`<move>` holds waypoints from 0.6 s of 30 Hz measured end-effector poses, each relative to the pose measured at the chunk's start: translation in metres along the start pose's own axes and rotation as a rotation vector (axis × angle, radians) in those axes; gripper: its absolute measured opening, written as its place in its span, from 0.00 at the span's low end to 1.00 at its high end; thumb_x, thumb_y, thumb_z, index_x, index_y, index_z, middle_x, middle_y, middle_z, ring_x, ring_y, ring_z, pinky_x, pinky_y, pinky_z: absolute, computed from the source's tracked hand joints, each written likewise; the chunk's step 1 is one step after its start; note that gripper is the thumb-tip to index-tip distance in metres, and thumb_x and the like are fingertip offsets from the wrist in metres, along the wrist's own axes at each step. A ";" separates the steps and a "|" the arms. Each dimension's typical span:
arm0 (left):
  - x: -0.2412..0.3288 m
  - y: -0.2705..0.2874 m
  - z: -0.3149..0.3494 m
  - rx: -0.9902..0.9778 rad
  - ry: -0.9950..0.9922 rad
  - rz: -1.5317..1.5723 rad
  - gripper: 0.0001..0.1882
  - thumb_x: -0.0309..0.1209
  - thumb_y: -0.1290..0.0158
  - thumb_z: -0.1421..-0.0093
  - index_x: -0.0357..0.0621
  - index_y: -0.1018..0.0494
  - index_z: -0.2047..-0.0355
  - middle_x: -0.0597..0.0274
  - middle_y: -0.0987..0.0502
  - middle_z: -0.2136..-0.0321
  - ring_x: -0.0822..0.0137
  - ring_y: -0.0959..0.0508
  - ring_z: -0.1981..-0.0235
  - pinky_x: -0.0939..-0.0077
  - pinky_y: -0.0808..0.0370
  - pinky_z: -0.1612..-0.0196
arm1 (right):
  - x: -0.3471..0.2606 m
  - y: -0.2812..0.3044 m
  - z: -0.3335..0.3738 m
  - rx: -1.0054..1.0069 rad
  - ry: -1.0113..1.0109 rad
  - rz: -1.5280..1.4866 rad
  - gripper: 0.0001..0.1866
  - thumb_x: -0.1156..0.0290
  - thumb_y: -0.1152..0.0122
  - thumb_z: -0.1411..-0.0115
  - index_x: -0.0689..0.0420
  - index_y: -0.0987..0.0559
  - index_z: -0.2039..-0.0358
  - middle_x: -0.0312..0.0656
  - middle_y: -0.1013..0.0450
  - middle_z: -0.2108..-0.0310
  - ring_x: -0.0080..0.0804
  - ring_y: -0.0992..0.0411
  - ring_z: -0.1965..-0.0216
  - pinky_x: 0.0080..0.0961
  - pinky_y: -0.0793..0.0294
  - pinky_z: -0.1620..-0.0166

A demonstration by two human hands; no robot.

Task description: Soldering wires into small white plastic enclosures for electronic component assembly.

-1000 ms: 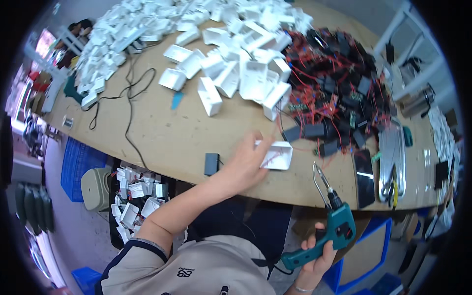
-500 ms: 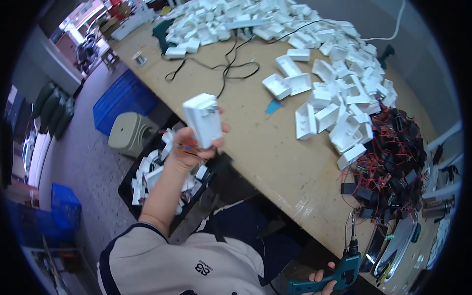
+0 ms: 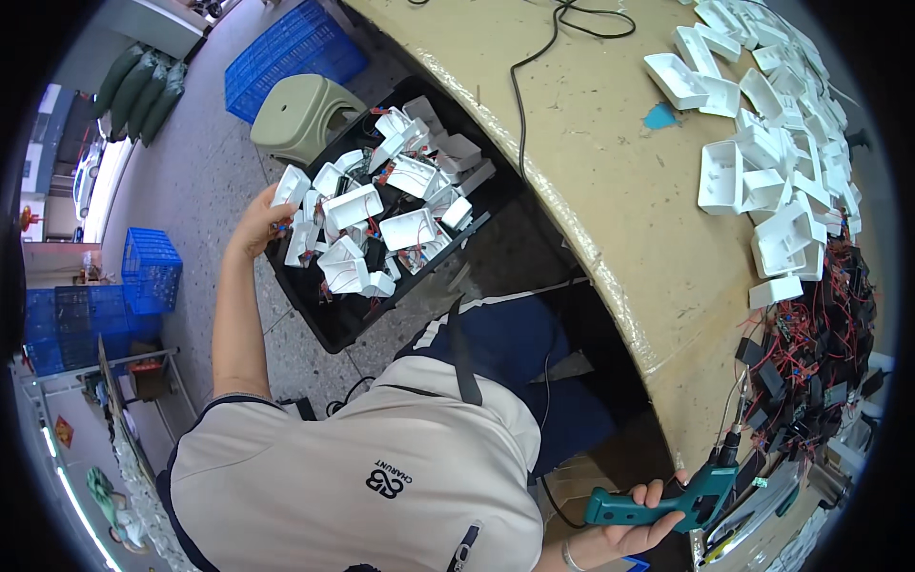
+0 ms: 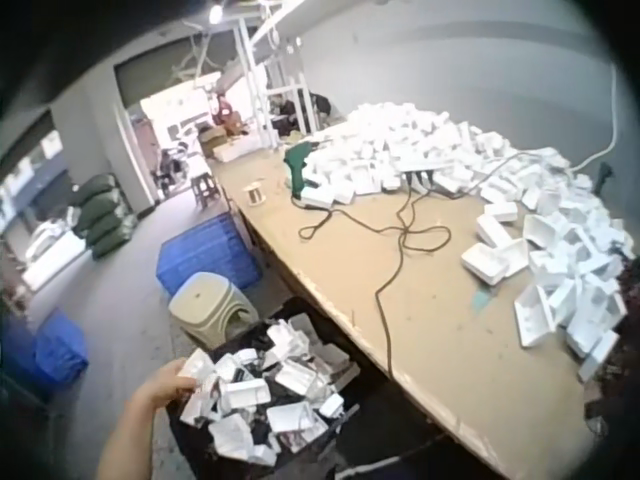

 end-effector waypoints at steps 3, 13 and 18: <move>-0.058 0.026 -0.010 0.155 0.147 -0.016 0.27 0.36 0.39 0.49 0.47 0.31 0.48 0.67 0.25 0.64 0.75 0.28 0.67 0.78 0.32 0.65 | -0.002 0.004 0.000 -0.004 -0.010 -0.033 0.31 0.65 0.50 0.33 0.60 0.51 0.36 0.48 0.43 0.41 0.29 0.36 0.69 0.26 0.28 0.66; 0.066 0.002 -0.055 0.568 -0.528 -0.472 0.33 0.42 0.42 0.43 0.30 0.34 0.45 0.40 0.29 0.48 0.50 0.28 0.46 0.65 0.33 0.43 | 0.003 0.003 0.000 -0.110 0.025 -0.074 0.31 0.64 0.49 0.33 0.64 0.48 0.37 0.48 0.44 0.40 0.29 0.37 0.69 0.25 0.30 0.65; 0.233 -0.198 -0.010 0.089 -0.957 -0.241 0.16 0.30 0.45 0.40 0.38 0.26 0.52 0.54 0.23 0.55 0.65 0.24 0.53 0.72 0.28 0.51 | 0.000 -0.012 0.001 -0.213 0.074 -0.219 0.34 0.61 0.46 0.34 0.63 0.49 0.35 0.43 0.40 0.40 0.29 0.37 0.67 0.27 0.30 0.61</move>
Point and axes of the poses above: each hand's wrist, its own z-axis away from the middle knuckle, its own y-axis out of the back of the hand, x = y × z, the point moved 10 cm from there along -z, towards the middle knuckle
